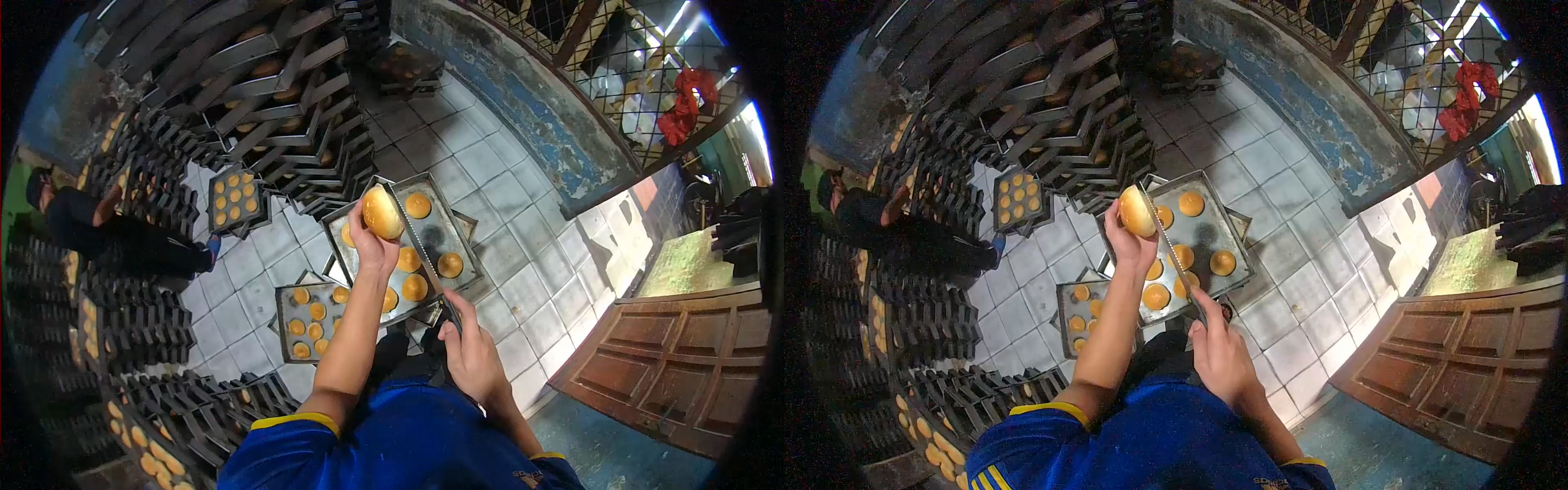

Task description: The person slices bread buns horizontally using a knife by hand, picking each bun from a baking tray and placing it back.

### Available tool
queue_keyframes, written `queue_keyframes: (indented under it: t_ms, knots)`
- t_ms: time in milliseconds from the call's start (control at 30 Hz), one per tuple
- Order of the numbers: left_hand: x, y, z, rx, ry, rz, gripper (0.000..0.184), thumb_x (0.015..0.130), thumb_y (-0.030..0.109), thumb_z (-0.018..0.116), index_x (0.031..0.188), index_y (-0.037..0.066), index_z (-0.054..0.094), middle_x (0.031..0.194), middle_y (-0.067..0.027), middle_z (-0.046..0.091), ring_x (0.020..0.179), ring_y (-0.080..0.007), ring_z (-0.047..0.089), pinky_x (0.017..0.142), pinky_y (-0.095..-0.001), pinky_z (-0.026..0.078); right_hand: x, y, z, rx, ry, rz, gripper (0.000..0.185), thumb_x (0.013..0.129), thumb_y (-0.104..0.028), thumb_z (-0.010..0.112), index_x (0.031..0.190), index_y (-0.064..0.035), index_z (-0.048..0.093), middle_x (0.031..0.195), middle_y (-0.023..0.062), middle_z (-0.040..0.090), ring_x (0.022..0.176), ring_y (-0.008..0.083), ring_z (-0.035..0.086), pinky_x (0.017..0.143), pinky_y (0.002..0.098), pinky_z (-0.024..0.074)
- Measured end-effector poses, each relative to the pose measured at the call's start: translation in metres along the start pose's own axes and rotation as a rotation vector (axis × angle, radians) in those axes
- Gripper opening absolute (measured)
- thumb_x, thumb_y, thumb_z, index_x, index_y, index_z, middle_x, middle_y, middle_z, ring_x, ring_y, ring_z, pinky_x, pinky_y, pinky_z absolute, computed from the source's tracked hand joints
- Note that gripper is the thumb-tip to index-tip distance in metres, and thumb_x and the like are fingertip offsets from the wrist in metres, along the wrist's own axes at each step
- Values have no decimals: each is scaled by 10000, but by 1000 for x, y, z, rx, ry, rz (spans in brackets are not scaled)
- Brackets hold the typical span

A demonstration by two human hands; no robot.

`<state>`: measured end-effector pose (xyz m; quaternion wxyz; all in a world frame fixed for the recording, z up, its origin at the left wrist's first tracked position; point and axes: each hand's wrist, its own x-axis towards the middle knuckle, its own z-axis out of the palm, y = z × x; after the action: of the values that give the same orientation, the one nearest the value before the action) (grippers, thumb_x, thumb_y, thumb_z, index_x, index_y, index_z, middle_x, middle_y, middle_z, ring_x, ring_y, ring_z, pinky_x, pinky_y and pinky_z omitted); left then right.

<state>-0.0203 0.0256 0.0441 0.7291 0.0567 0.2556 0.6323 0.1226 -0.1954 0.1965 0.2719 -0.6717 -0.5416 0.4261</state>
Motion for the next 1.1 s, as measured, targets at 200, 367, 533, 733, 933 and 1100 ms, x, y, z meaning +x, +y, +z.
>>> queue_keyframes:
  t_ms: [200, 367, 533, 733, 933, 1100]
  knots:
    - [-8, 10, -12, 13, -63, -17, 354, 1047, 439, 573, 1212, 146, 681, 1090, 8, 730, 977, -164, 712, 816, -370, 592, -10, -4, 15, 41, 3, -7, 496, 1104, -121, 464, 1591, -73, 381, 1067, 321, 718, 1018, 518, 703, 898, 567, 534]
    - [-12, -1, -17, 68, -169, -10, 409, 1047, 392, 541, 1261, 72, 680, 1120, -46, 737, 1028, -188, 717, 898, -365, 596, -1, -9, 20, 79, 43, -12, 509, 1110, -118, 456, 1609, -93, 359, 960, 244, 711, 927, 459, 721, 868, 503, 544]
    - [-8, 10, -18, 160, -264, -22, 422, 1033, 365, 563, 1308, 50, 617, 1132, -64, 691, 1020, -214, 703, 927, -382, 589, -8, -10, 11, 104, 12, 17, 507, 1114, -105, 463, 1609, -62, 359, 918, 164, 683, 877, 315, 704, 862, 422, 537]
    - [-10, 3, -29, 486, -378, -50, 448, 997, 425, 602, 1260, 62, 586, 1061, -72, 674, 946, -180, 685, 813, -350, 593, 11, -1, 15, 132, 54, -22, 510, 1114, -119, 466, 1610, -77, 355, 882, 181, 683, 825, 343, 717, 785, 442, 547]
    - [-4, 26, -26, 517, -394, -36, 476, 987, 416, 614, 1256, 24, 601, 1041, -85, 692, 908, -186, 694, 789, -340, 588, -5, 8, 4, 145, 3, -89, 504, 1120, -123, 462, 1608, -63, 353, 888, 161, 682, 806, 309, 708, 773, 423, 550]
    - [-20, 24, -20, 693, -564, -133, 563, 970, 438, 631, 1296, -21, 645, 1063, -75, 690, 933, -160, 687, 827, -303, 560, 13, -1, 6, 157, -9, -16, 485, 1122, -118, 453, 1595, -60, 360, 880, 134, 675, 858, 286, 701, 832, 405, 545]
